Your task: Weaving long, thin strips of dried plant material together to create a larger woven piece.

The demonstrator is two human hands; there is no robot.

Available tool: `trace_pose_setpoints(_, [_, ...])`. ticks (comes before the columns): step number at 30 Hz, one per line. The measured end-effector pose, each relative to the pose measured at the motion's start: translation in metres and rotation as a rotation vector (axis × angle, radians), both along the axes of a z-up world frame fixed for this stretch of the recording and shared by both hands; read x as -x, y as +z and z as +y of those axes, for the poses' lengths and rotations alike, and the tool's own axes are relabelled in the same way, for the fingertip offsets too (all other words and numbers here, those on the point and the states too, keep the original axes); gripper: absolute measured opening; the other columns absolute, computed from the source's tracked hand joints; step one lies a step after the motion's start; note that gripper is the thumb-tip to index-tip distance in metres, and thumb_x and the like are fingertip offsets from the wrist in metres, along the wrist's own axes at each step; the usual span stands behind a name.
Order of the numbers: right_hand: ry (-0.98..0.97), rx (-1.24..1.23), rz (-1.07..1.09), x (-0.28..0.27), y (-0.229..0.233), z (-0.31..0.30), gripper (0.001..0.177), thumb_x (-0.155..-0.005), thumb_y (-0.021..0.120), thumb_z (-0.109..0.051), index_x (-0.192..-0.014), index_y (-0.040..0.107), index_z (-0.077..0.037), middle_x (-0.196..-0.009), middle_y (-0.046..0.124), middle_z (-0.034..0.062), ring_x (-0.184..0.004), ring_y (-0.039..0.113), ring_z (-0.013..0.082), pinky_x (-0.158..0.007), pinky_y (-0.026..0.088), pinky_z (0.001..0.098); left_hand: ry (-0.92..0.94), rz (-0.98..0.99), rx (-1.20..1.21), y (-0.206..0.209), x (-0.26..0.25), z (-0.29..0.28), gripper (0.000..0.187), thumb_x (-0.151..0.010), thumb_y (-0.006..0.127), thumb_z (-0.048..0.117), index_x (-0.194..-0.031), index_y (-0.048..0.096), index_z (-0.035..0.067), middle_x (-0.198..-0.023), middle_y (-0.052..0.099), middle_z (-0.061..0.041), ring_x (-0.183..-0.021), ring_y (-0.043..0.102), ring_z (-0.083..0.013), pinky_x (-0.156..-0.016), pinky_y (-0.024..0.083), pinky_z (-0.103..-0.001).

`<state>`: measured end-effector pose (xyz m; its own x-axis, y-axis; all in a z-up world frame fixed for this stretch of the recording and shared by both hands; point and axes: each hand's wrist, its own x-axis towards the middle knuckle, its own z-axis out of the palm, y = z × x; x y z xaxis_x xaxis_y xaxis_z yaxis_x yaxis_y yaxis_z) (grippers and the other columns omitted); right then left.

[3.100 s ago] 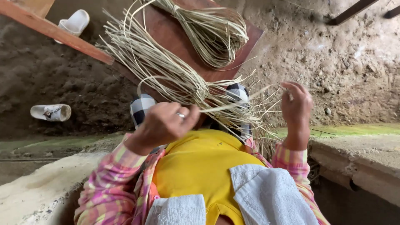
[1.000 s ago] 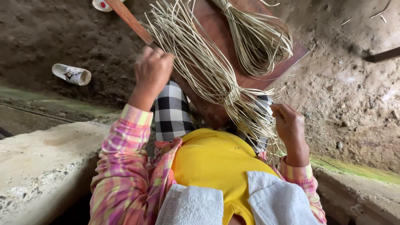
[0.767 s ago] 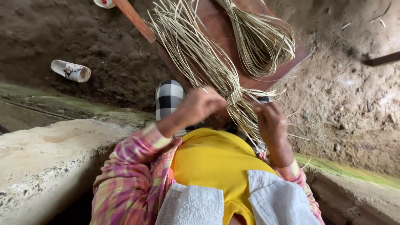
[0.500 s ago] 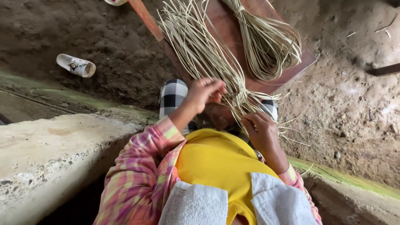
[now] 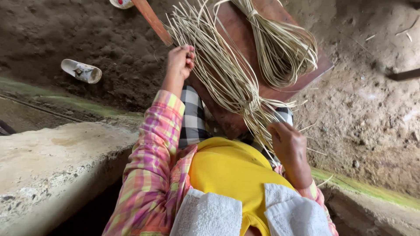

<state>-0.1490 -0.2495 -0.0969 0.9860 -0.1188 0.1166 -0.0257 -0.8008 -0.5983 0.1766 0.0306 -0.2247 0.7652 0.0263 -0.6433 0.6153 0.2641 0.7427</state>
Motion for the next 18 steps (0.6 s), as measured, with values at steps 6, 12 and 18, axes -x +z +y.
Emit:
trace_pose_setpoints(6, [0.023,0.114,-0.167,-0.030,-0.008,-0.008,0.019,-0.099,0.061,0.014,-0.088,0.068,0.000,-0.084,0.067,0.0088,-0.060,0.052,0.0161,-0.048,0.039,0.0268,0.084,0.077,0.048,-0.024,-0.029,0.009,0.030,-0.108,0.055,0.024,-0.090,0.069,0.004,-0.061,0.052,-0.001,-0.042,0.036,-0.0062,-0.041,0.031,-0.021])
trace_pose_setpoints(12, [0.129,-0.081,-0.167,-0.044,-0.006,-0.004,0.012,-0.097,0.060,0.016,-0.097,0.067,0.007,-0.091,0.065,0.0155,-0.082,0.063,0.0271,-0.073,0.056,0.0341,0.099,0.115,-0.042,-0.033,-0.043,0.018,0.029,-0.108,0.056,0.026,-0.091,0.068,0.005,-0.059,0.049,0.001,-0.042,0.033,-0.0070,-0.041,0.031,-0.022])
trace_pose_setpoints(18, [0.120,-0.101,-0.162,-0.047,-0.013,-0.002,0.010,-0.095,0.073,0.008,-0.104,0.074,0.006,-0.092,0.066,0.0140,-0.085,0.062,0.0255,-0.075,0.056,0.0340,0.027,0.166,-0.024,-0.021,-0.042,0.019,0.032,-0.109,0.054,0.030,-0.092,0.068,0.006,-0.058,0.049,0.003,-0.042,0.032,-0.0058,-0.043,0.029,-0.020])
